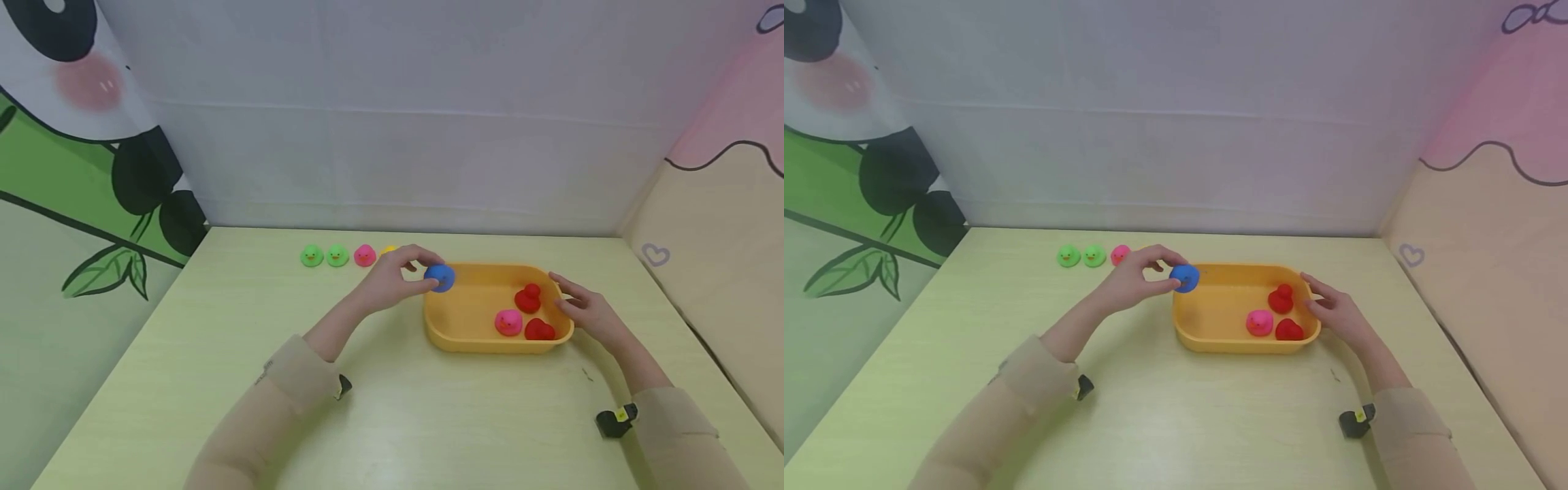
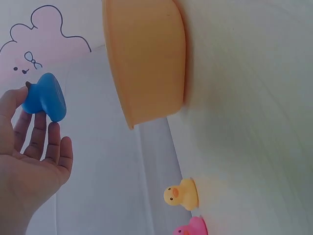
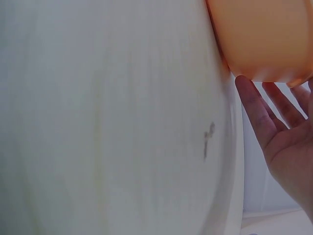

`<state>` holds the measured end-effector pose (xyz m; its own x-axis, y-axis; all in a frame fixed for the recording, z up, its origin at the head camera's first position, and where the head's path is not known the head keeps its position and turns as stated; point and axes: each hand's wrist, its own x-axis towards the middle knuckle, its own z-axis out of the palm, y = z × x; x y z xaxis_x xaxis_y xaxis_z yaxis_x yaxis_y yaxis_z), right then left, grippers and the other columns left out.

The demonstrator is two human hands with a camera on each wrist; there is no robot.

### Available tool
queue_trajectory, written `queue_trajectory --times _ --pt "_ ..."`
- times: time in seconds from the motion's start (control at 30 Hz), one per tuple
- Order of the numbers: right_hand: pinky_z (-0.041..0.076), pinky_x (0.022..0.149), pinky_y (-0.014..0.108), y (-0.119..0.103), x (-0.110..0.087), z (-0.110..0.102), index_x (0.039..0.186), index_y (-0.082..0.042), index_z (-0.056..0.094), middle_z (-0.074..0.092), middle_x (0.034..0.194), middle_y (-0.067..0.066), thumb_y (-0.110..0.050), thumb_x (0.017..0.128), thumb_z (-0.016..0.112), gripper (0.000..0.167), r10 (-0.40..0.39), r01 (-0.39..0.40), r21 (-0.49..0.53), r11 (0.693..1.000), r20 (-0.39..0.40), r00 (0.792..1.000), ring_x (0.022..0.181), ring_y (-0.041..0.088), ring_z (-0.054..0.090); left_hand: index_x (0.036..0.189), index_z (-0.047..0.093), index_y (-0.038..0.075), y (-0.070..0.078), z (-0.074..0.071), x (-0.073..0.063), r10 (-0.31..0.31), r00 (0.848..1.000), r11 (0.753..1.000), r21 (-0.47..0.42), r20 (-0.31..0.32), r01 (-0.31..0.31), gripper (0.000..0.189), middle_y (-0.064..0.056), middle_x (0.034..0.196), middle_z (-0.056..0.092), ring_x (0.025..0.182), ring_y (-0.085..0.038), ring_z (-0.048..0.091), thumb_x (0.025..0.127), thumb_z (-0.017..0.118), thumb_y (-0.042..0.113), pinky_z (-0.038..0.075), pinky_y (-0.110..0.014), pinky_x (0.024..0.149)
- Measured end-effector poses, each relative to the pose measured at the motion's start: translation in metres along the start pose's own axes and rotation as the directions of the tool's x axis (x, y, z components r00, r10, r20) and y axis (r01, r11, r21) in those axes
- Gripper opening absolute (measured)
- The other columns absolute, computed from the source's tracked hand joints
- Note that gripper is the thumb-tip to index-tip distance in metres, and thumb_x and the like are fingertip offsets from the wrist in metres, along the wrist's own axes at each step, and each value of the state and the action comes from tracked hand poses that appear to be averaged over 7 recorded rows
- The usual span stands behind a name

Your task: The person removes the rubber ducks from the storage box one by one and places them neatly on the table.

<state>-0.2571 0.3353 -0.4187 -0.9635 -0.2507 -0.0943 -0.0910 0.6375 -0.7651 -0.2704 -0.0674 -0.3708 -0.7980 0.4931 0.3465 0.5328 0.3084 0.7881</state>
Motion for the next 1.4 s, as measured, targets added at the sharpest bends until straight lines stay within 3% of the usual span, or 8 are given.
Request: queue_trajectory --times 0.33,0.63,0.87,1.07,1.4 --pt "0.052 0.085 0.046 0.000 0.000 -0.001 0.151 -0.020 0.019 0.021 0.152 0.026 -0.034 0.099 0.048 0.062 0.007 -0.007 -0.004 1.000 -0.002 1.000 0.126 0.051 0.038 0.113 0.065 0.019 -0.015 -0.011 -0.013 -0.009 0.999 1.000 -0.028 -0.032 0.008 0.031 0.006 0.108 0.064 0.106 -0.016 0.055 0.084 0.072 0.024 0.044 -0.036 0.088" --pt "0.053 0.084 0.046 0.002 0.000 -0.002 0.151 -0.020 0.022 0.022 0.152 0.025 -0.034 0.098 0.049 0.061 -0.016 0.016 0.006 1.000 -0.008 1.000 0.126 0.052 0.038 0.114 0.065 0.016 -0.032 -0.021 -0.020 -0.009 0.998 0.998 0.069 -0.056 0.013 0.030 0.004 0.109 0.064 0.104 -0.014 0.056 0.085 0.071 0.020 0.046 -0.034 0.085" --pt "0.053 0.084 0.047 0.003 0.000 -0.002 0.151 -0.020 0.022 0.021 0.152 0.026 -0.034 0.098 0.049 0.061 -0.011 0.012 0.011 1.000 -0.005 1.000 0.126 0.051 0.038 0.112 0.065 0.013 -0.049 -0.026 -0.021 -0.087 0.995 0.991 0.099 -0.037 0.091 0.030 -0.002 0.106 0.064 0.105 -0.024 0.056 0.084 0.072 0.020 0.047 -0.046 0.086" --pt "0.053 0.084 0.046 0.005 0.001 -0.002 0.151 -0.020 0.022 0.022 0.151 0.027 -0.034 0.098 0.049 0.061 -0.009 0.009 0.008 1.000 -0.006 1.000 0.126 0.052 0.039 0.113 0.064 0.011 -0.066 -0.027 -0.017 -0.145 0.989 0.978 0.147 -0.006 0.144 0.030 -0.005 0.108 0.064 0.108 -0.032 0.056 0.085 0.071 0.019 0.047 -0.045 0.086" --pt "0.054 0.083 0.044 0.007 0.002 -0.001 0.151 -0.020 0.022 0.023 0.152 0.025 -0.033 0.098 0.049 0.061 -0.017 0.017 0.011 1.000 -0.008 1.000 0.125 0.050 0.041 0.111 0.065 0.013 -0.084 -0.030 -0.007 -0.272 0.960 0.937 0.243 0.066 0.249 0.027 -0.004 0.110 0.064 0.107 -0.023 0.056 0.086 0.070 0.021 0.047 -0.042 0.092"
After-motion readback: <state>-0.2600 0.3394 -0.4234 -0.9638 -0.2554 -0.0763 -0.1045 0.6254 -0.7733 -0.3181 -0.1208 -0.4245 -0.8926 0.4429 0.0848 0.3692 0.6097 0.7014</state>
